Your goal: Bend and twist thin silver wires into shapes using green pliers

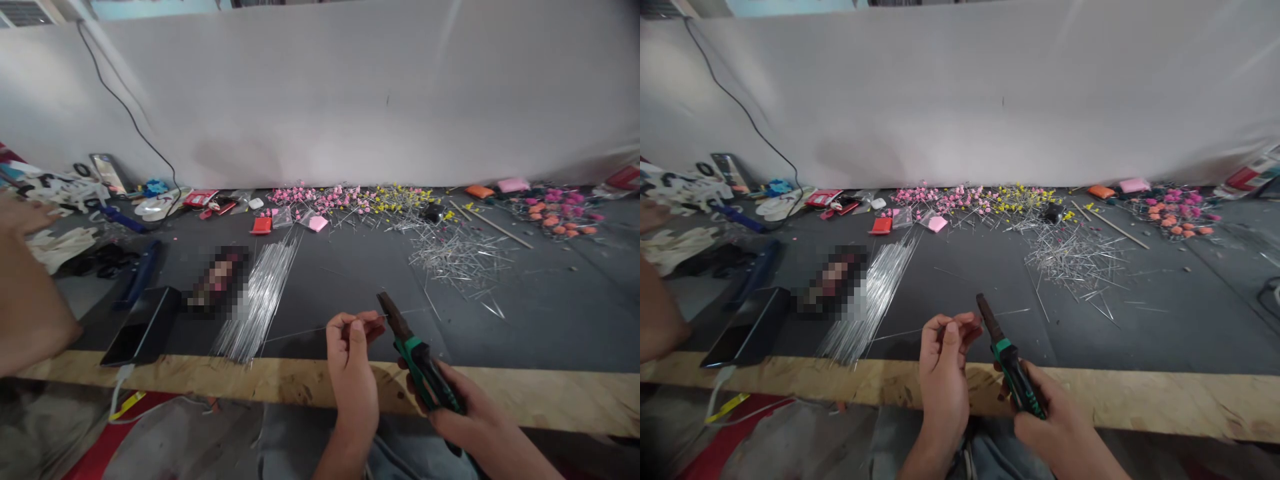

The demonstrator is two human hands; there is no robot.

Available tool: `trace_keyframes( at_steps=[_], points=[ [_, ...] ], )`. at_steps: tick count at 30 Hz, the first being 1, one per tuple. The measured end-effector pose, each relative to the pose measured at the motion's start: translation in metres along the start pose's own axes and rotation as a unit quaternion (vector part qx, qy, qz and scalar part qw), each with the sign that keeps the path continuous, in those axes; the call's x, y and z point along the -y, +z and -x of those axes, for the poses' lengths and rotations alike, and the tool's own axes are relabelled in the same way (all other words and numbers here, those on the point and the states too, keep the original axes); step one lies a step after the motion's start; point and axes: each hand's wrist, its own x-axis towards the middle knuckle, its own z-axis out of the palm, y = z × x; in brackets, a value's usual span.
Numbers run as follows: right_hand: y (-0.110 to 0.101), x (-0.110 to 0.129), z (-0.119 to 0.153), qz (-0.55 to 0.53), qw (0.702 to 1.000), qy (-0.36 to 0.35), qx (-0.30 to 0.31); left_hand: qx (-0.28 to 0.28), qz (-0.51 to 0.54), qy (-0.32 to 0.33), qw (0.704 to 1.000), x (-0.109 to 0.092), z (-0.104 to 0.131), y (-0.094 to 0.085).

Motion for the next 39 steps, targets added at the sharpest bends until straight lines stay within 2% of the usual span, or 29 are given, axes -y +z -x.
trace_keyframes(
  at_steps=[6, 13, 20, 28, 35, 39],
  points=[
    [0.003, 0.004, 0.002, 0.049, 0.999, -0.013, 0.0, -0.001, -0.012, 0.015, 1.0, -0.002, 0.001, 0.001],
    [0.003, 0.006, 0.003, 0.022, 1.0, 0.009, 0.004, 0.004, -0.023, 0.041, 0.999, -0.006, -0.001, 0.006],
    [0.003, 0.011, 0.006, -0.005, 1.0, 0.001, 0.004, 0.013, -0.034, 0.048, 0.998, -0.006, -0.004, 0.013],
    [0.003, 0.019, 0.008, -0.012, 1.0, 0.001, 0.001, 0.014, -0.053, 0.04, 0.998, -0.004, -0.005, 0.012],
    [0.002, 0.016, 0.008, -0.035, 0.999, 0.011, 0.007, 0.033, -0.053, 0.046, 0.997, -0.005, -0.006, 0.012],
    [0.004, 0.016, 0.008, -0.029, 0.999, -0.015, -0.01, 0.033, -0.049, 0.045, 0.997, -0.006, -0.005, 0.014]
  ],
)
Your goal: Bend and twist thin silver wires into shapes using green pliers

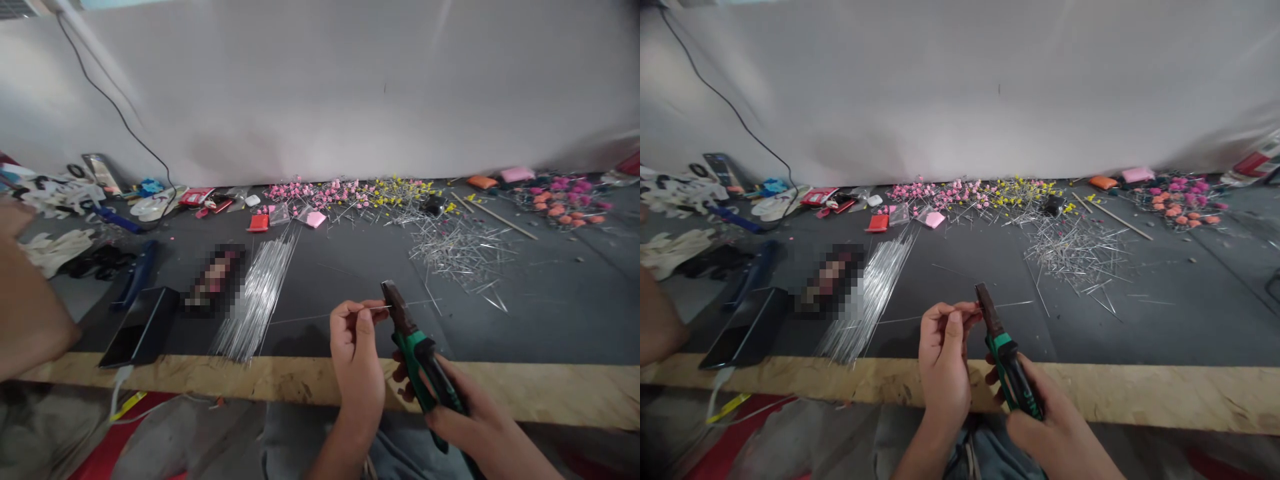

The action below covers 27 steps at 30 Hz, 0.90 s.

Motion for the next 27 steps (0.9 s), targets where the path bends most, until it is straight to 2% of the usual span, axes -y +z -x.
trace_keyframes(
  at_steps=[5, 14, 27],
  points=[
    [0.0017, 0.0055, 0.0018, 0.032, 0.999, 0.004, -0.002, -0.006, -0.001, 0.004, 1.0, 0.0003, 0.0015, 0.0034],
    [0.0011, 0.0042, 0.0018, 0.014, 1.0, -0.009, 0.022, -0.022, -0.041, 0.014, 0.999, 0.0001, 0.0023, 0.0074],
    [0.0054, -0.0003, -0.005, 0.087, 0.995, -0.04, -0.004, -0.035, -0.057, 0.019, 0.998, 0.0093, 0.0044, 0.0034]
  ],
)
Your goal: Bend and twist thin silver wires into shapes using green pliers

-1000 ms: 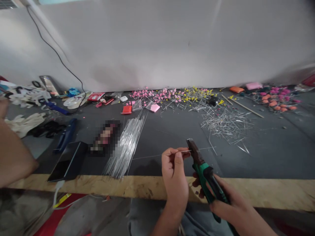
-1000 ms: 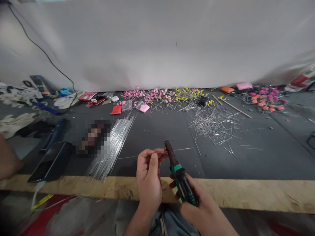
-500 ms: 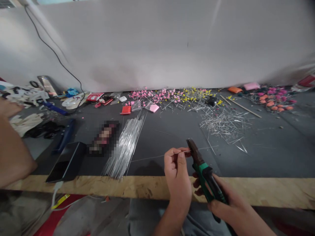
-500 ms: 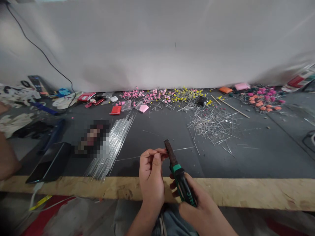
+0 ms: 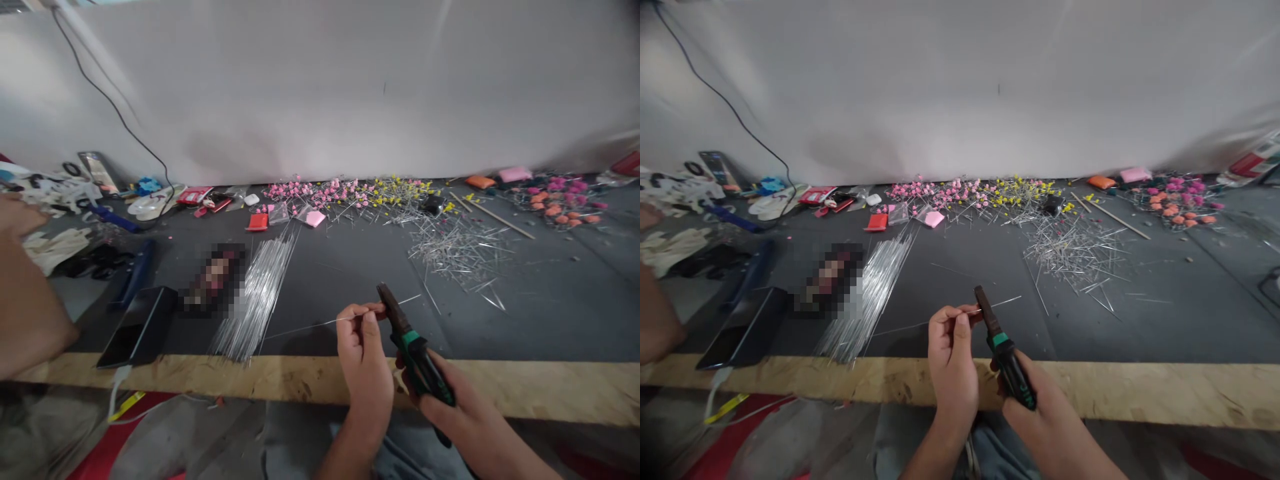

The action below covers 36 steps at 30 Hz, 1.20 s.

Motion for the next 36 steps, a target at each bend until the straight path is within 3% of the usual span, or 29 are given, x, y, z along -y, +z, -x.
trace_keyframes(
  at_steps=[10, 16, 21, 26, 36],
  points=[
    [-0.007, -0.008, -0.007, -0.038, 0.998, 0.033, 0.045, 0.029, -0.044, -0.008, 0.999, -0.001, -0.01, -0.009],
    [-0.016, -0.007, -0.007, -0.082, 0.992, 0.072, 0.065, 0.033, -0.083, 0.032, 0.995, 0.001, -0.009, -0.01],
    [-0.02, -0.004, -0.007, -0.088, 0.992, 0.054, 0.069, 0.031, -0.091, 0.072, 0.993, 0.005, -0.003, -0.011],
    [-0.02, -0.007, -0.009, -0.002, 0.999, -0.029, 0.042, 0.024, -0.112, 0.115, 0.987, 0.008, -0.001, -0.013],
    [-0.018, -0.026, -0.01, 0.016, 0.997, -0.013, 0.079, 0.035, -0.133, 0.125, 0.983, 0.018, -0.005, -0.019]
  ],
)
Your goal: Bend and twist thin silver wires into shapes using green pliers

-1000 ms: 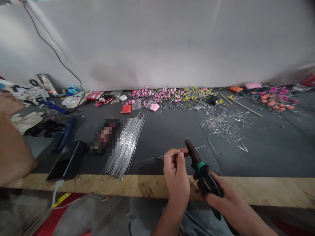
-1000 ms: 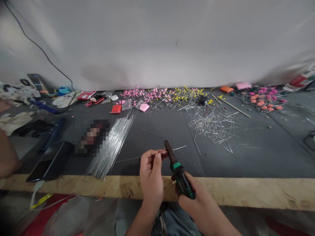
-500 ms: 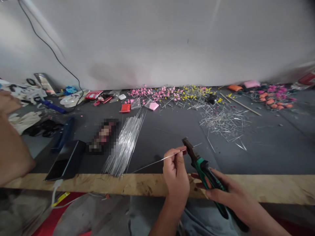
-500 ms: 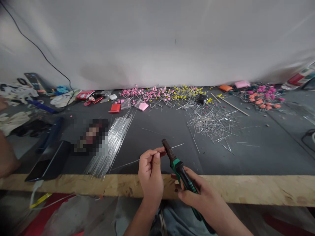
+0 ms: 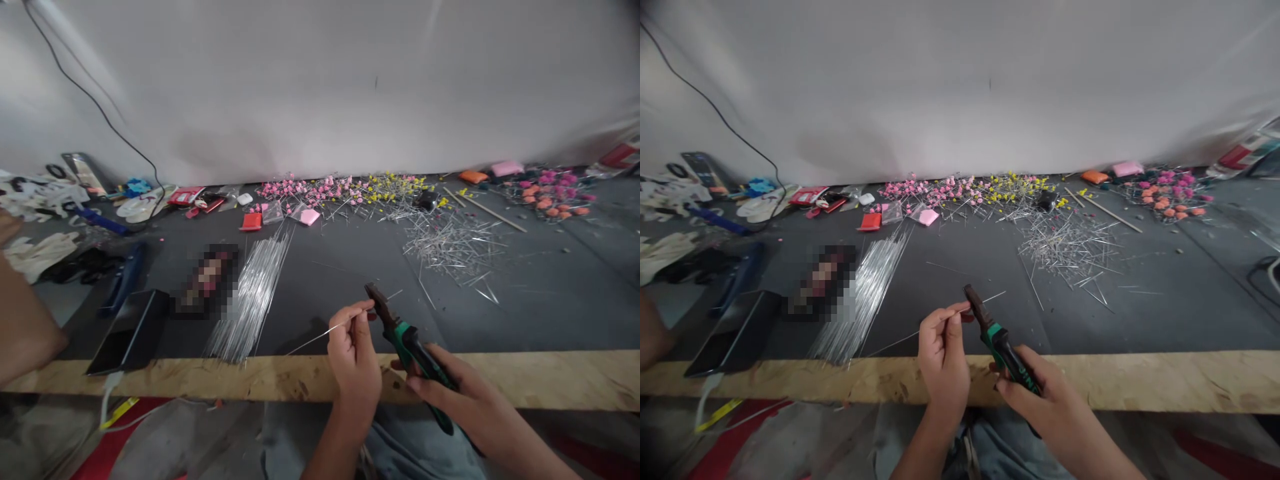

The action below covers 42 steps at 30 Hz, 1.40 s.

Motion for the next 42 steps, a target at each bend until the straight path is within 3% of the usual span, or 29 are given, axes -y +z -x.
trace_keyframes(
  at_steps=[8, 12, 16, 21, 25, 29, 33, 36, 38, 40, 42],
  points=[
    [0.003, 0.008, 0.004, -0.031, 0.999, -0.001, -0.025, 0.023, 0.028, 0.021, 0.999, -0.007, -0.001, -0.003],
    [-0.01, 0.002, 0.002, -0.001, 1.0, 0.006, -0.01, -0.014, 0.092, -0.019, 0.996, -0.013, -0.005, -0.007],
    [-0.037, -0.011, -0.007, 0.059, 0.992, 0.0, -0.11, -0.047, 0.178, -0.082, 0.98, -0.011, -0.014, -0.016],
    [-0.086, -0.034, -0.028, 0.234, 0.944, -0.012, -0.231, -0.033, 0.25, -0.148, 0.956, -0.004, -0.022, -0.025],
    [-0.119, -0.059, -0.042, 0.344, 0.909, -0.05, -0.228, -0.017, 0.263, -0.177, 0.948, -0.003, -0.023, -0.027],
    [-0.132, -0.095, -0.051, 0.401, 0.871, -0.073, -0.273, 0.009, 0.255, -0.198, 0.946, -0.002, -0.022, -0.026],
    [-0.136, -0.117, -0.057, 0.443, 0.855, -0.074, -0.26, 0.03, 0.245, -0.216, 0.945, 0.0, -0.017, -0.021],
    [-0.134, -0.107, -0.056, 0.437, 0.849, -0.069, -0.289, 0.059, 0.24, -0.227, 0.942, 0.0, -0.011, -0.015],
    [-0.127, -0.09, -0.052, 0.398, 0.856, -0.104, -0.312, 0.082, 0.235, -0.242, 0.938, -0.001, -0.006, -0.01],
    [-0.114, -0.067, -0.044, 0.333, 0.89, -0.155, -0.271, 0.104, 0.228, -0.26, 0.933, -0.003, -0.002, -0.005],
    [-0.097, -0.043, -0.034, 0.277, 0.93, -0.15, -0.188, 0.123, 0.22, -0.276, 0.927, -0.006, 0.002, 0.0]
  ],
)
